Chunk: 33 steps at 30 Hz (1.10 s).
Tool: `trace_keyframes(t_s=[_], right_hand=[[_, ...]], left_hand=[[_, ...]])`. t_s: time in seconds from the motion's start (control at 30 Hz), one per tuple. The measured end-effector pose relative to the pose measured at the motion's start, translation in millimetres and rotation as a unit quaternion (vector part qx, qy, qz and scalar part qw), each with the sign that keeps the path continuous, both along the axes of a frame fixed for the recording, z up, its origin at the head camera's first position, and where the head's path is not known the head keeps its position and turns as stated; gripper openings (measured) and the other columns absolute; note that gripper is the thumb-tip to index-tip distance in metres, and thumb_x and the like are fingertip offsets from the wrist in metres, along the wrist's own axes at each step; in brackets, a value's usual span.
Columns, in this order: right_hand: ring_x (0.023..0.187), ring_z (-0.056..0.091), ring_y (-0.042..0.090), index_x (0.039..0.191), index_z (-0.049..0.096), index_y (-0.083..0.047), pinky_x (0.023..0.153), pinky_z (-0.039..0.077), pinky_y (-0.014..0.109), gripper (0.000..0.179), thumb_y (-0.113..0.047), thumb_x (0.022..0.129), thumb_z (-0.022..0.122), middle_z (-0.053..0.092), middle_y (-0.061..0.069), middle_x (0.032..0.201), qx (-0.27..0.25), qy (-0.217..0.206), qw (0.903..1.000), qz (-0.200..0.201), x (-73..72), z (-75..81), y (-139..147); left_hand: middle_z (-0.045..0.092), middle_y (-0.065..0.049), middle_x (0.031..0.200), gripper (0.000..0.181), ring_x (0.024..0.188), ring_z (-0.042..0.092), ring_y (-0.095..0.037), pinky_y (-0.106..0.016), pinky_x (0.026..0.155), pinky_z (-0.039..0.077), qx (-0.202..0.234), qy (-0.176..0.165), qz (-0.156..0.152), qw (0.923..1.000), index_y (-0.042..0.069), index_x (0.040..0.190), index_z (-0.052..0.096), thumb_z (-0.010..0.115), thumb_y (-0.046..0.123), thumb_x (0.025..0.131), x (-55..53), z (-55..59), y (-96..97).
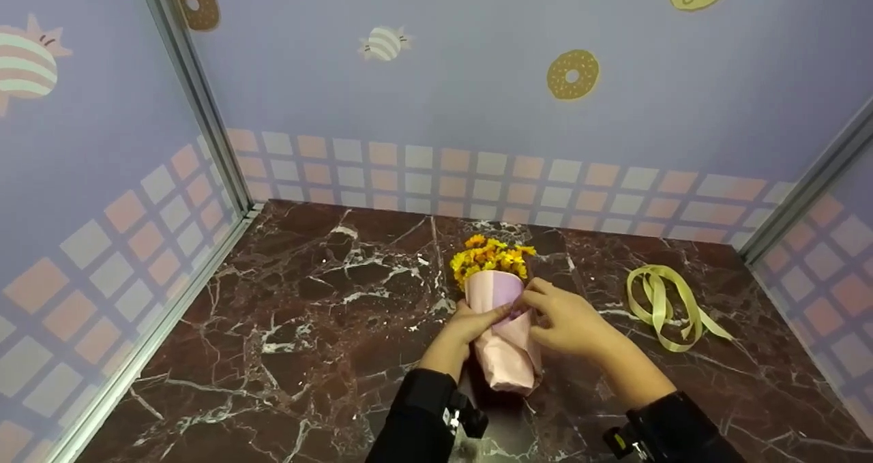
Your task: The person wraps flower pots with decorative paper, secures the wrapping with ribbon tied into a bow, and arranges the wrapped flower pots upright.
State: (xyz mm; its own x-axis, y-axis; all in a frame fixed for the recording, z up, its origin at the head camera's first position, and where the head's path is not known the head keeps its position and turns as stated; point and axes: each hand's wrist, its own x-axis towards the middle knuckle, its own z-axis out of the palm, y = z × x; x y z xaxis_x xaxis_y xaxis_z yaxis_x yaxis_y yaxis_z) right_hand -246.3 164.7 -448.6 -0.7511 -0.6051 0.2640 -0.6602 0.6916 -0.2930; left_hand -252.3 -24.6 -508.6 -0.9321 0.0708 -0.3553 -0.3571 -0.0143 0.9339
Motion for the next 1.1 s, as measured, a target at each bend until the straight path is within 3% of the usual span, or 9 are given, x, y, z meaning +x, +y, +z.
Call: trace_keyframes(t_s=[0.1, 0.2, 0.33, 0.47, 0.6, 0.73, 0.87, 1.0, 1.1], right_hand=[[0.071, 0.050, 0.011, 0.103, 0.068, -0.017, 0.061, 0.046, 0.026, 0.026, -0.020, 0.077, 0.065, 0.045, -0.008, 0.093, -0.001, -0.033, 0.9994, 0.012, 5.5, 1.3, -1.2], [0.074, 0.053, 0.011, 0.100, 0.067, -0.018, 0.065, 0.048, 0.026, 0.023, -0.033, 0.083, 0.070, 0.046, -0.009, 0.095, -0.017, -0.071, 0.9973, -0.004, 10.0, -1.7, -2.4], [0.075, 0.052, 0.008, 0.093, 0.066, -0.020, 0.066, 0.049, 0.027, 0.029, -0.045, 0.081, 0.075, 0.046, -0.010, 0.096, -0.023, -0.075, 0.9966, -0.024, 13.1, -6.7, -2.3], [0.073, 0.050, 0.009, 0.082, 0.063, -0.019, 0.063, 0.047, 0.026, 0.018, -0.028, 0.081, 0.078, 0.048, -0.008, 0.092, -0.071, -0.068, 0.9947, -0.030, 11.8, -11.9, 3.3], [0.072, 0.049, 0.010, 0.070, 0.056, -0.017, 0.062, 0.045, 0.024, 0.021, -0.006, 0.080, 0.072, 0.051, -0.007, 0.087, -0.157, -0.066, 0.9837, -0.056, 11.1, -17.2, 13.4], [0.067, 0.048, 0.011, 0.067, 0.056, -0.014, 0.057, 0.041, 0.023, 0.024, 0.003, 0.079, 0.067, 0.053, -0.006, 0.075, -0.237, -0.046, 0.9610, -0.134, 16.9, -21.9, 27.5], [0.054, 0.046, 0.010, 0.068, 0.060, -0.008, 0.048, 0.038, 0.022, 0.020, 0.004, 0.082, 0.066, 0.051, -0.002, 0.063, -0.308, -0.059, 0.9246, -0.217, 27.1, -29.0, 44.1], [0.057, 0.049, 0.011, 0.074, 0.063, 0.002, 0.049, 0.042, 0.022, 0.013, 0.004, 0.086, 0.067, 0.054, 0.004, 0.067, -0.379, -0.118, 0.8876, -0.234, 33.7, -38.7, 58.4], [0.064, 0.053, 0.012, 0.084, 0.067, 0.006, 0.055, 0.046, 0.023, 0.008, -0.001, 0.087, 0.070, 0.061, 0.005, 0.075, -0.398, -0.162, 0.8718, -0.234, 36.4, -44.8, 68.1]], left_hand=[[0.037, -0.030, 0.141, 0.107, 0.127, 0.042, -0.038, -0.042, 0.105, 0.038, -0.023, 0.002, 0.006, 0.9997, -0.011, 0.147, 0.017, 0.078, 0.045, 0.079, -1.0, 2.2, 1.5], [0.036, -0.031, 0.142, 0.105, 0.129, 0.040, -0.040, -0.044, 0.106, 0.037, -0.038, 0.003, 0.006, 0.9993, -0.011, 0.147, 0.017, 0.076, 0.046, 0.081, -1.5, 3.4, 4.7], [0.031, -0.033, 0.146, 0.107, 0.133, 0.036, -0.043, -0.046, 0.107, 0.036, -0.087, -0.002, -0.011, 0.9961, -0.010, 0.148, 0.014, 0.070, 0.054, 0.084, -4.5, 4.2, 8.3], [0.028, -0.034, 0.148, 0.107, 0.135, 0.032, -0.045, -0.046, 0.108, 0.035, -0.125, -0.008, -0.021, 0.9919, -0.009, 0.150, 0.012, 0.065, 0.058, 0.085, -7.6, 5.6, 9.5], [0.022, -0.035, 0.150, 0.110, 0.137, 0.026, -0.046, -0.047, 0.111, 0.030, -0.093, -0.011, -0.007, 0.9956, -0.009, 0.151, 0.006, 0.069, 0.053, 0.084, -7.9, 7.3, 9.0], [0.027, -0.034, 0.147, 0.110, 0.134, 0.032, -0.045, -0.048, 0.108, 0.034, -0.045, -0.014, 0.016, 0.9988, -0.007, 0.151, 0.007, 0.077, 0.039, 0.080, -7.3, 8.0, 8.0], [0.039, -0.031, 0.136, 0.103, 0.123, 0.045, -0.042, -0.047, 0.099, 0.043, -0.020, -0.026, 0.043, 0.9985, -0.003, 0.150, 0.017, 0.080, 0.030, 0.075, -9.2, 7.7, 6.2], [0.044, -0.028, 0.133, 0.096, 0.115, 0.050, -0.038, -0.042, 0.095, 0.046, 0.007, -0.025, 0.059, 0.9979, -0.002, 0.147, 0.024, 0.077, 0.029, 0.074, -11.4, 4.8, -2.4], [0.048, -0.022, 0.127, 0.088, 0.105, 0.055, -0.032, -0.039, 0.088, 0.049, 0.062, -0.024, 0.061, 0.9959, -0.001, 0.146, 0.029, 0.074, 0.029, 0.076, -9.3, 0.2, -13.6]])
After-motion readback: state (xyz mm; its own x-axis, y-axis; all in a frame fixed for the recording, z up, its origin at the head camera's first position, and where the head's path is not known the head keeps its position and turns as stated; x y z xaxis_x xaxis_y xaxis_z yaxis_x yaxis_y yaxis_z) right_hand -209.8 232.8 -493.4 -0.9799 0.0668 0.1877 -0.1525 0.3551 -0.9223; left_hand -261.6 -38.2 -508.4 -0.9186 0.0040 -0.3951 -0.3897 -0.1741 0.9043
